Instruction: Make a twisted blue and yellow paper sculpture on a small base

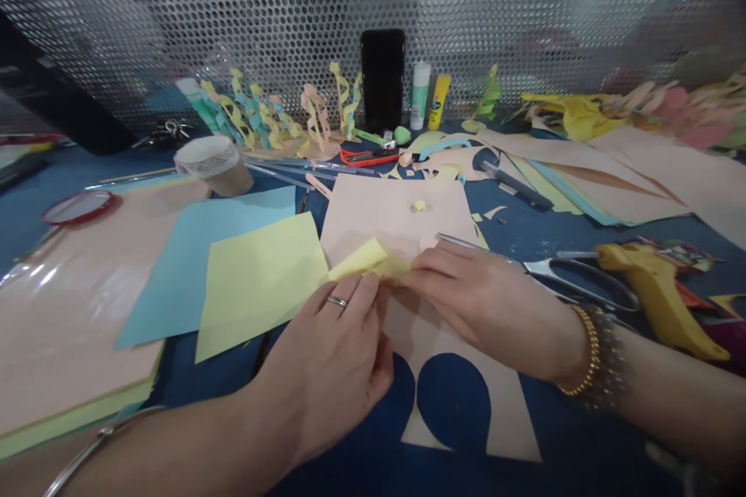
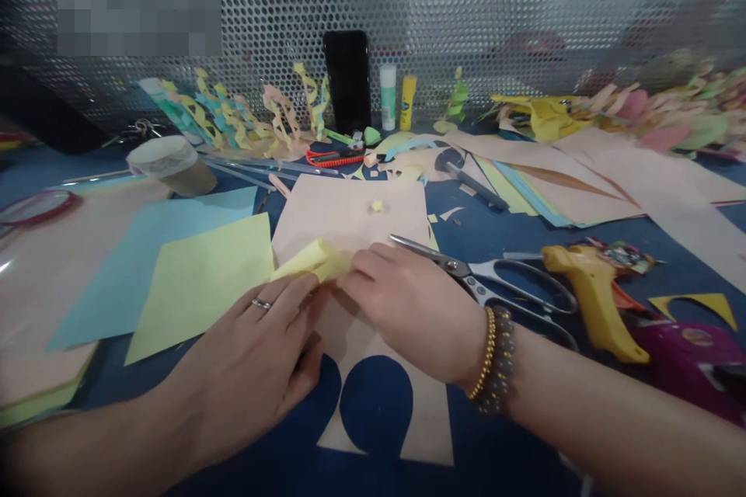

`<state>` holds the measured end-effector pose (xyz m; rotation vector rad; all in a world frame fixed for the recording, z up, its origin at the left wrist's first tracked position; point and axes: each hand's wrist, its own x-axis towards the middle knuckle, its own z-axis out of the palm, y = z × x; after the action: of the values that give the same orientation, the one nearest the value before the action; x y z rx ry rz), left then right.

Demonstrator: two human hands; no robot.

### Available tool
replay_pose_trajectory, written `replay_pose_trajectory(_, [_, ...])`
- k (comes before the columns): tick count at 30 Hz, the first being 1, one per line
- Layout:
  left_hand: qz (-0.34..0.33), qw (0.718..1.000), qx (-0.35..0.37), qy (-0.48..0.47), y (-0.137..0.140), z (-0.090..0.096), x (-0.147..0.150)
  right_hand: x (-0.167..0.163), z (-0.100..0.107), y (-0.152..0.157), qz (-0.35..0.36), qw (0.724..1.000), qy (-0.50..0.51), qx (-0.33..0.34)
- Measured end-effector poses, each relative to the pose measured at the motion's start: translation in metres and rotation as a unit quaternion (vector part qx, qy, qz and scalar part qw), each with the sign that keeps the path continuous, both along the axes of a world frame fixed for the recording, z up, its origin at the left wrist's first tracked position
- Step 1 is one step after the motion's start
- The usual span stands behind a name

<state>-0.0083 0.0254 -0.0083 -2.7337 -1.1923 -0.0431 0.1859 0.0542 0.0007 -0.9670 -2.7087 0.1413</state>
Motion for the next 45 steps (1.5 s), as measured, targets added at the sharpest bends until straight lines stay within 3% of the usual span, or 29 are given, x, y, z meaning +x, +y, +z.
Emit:
replay_pose_trajectory(10, [-0.030, 0.999, -0.024, -0.005, -0.003, 0.008, -0.002, -0.007, -0.006, -0.006, 0.011, 0.999, -0.044, 0.019])
replay_pose_trajectory(15, [-0.082, 0.994, -0.039, 0.052, 0.002, 0.008, -0.011, -0.009, -0.008, -0.006, -0.003, 0.999, -0.035, 0.012])
replay_pose_trajectory(23, [-0.048, 0.995, -0.083, 0.038, 0.019, 0.008, -0.014, -0.011, -0.010, -0.006, -0.034, 0.998, -0.035, -0.028])
replay_pose_trajectory(30, [-0.034, 0.995, -0.094, -0.019, 0.024, 0.005, -0.016, -0.010, -0.012, -0.004, -0.016, 0.999, -0.033, 0.013])
replay_pose_trajectory(34, [-0.048, 0.997, -0.063, -0.015, 0.024, 0.004, -0.016, -0.011, -0.012, -0.004, -0.010, 0.998, -0.049, 0.027])
replay_pose_trajectory(41, [-0.090, 0.990, 0.109, 0.017, 0.000, 0.006, -0.011, -0.011, -0.010, -0.005, -0.021, 0.998, -0.061, -0.004])
replay_pose_trajectory(45, [-0.083, 0.988, 0.127, 0.021, -0.009, 0.001, -0.008, -0.011, -0.011, -0.005, -0.028, 0.998, -0.059, -0.008])
